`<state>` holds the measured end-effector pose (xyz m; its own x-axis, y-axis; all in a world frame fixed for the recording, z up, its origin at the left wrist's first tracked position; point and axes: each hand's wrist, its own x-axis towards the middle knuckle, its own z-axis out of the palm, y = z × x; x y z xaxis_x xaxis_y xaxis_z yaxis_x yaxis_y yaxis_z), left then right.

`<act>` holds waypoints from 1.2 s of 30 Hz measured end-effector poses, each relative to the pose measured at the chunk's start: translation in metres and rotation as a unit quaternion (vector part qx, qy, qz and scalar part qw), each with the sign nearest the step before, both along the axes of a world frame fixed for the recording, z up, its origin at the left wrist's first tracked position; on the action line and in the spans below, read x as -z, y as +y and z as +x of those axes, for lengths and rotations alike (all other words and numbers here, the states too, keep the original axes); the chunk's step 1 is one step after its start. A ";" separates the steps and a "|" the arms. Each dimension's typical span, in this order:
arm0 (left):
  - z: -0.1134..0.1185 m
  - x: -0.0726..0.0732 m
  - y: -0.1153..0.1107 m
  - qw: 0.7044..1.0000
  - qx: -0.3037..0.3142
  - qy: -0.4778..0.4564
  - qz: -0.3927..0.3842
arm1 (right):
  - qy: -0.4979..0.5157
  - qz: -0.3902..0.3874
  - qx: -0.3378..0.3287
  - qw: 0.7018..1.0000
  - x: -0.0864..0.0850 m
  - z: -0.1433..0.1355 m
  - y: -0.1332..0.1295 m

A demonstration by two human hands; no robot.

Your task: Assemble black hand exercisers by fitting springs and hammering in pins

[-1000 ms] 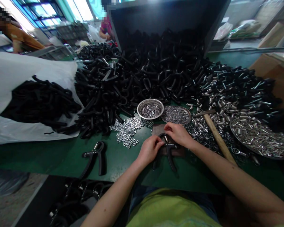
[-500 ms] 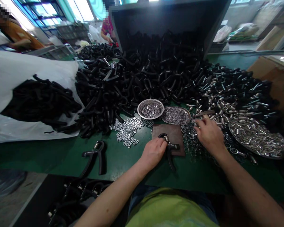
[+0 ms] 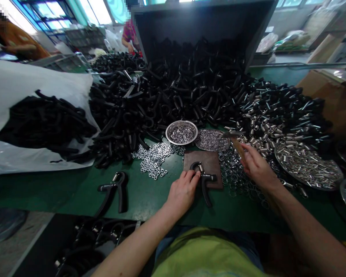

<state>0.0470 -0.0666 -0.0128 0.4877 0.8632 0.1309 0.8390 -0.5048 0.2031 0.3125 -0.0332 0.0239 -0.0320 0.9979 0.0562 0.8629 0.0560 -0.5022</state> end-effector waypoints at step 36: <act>0.017 -0.010 -0.022 0.569 -0.203 -0.616 -0.506 | -0.345 0.102 0.074 0.930 0.016 0.032 0.027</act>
<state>0.0639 -0.0886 -0.0028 0.2979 0.8096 -0.5058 -0.2488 0.5774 0.7776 0.3441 -0.0059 0.0078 0.0063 0.9650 0.2623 0.9816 -0.0560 0.1824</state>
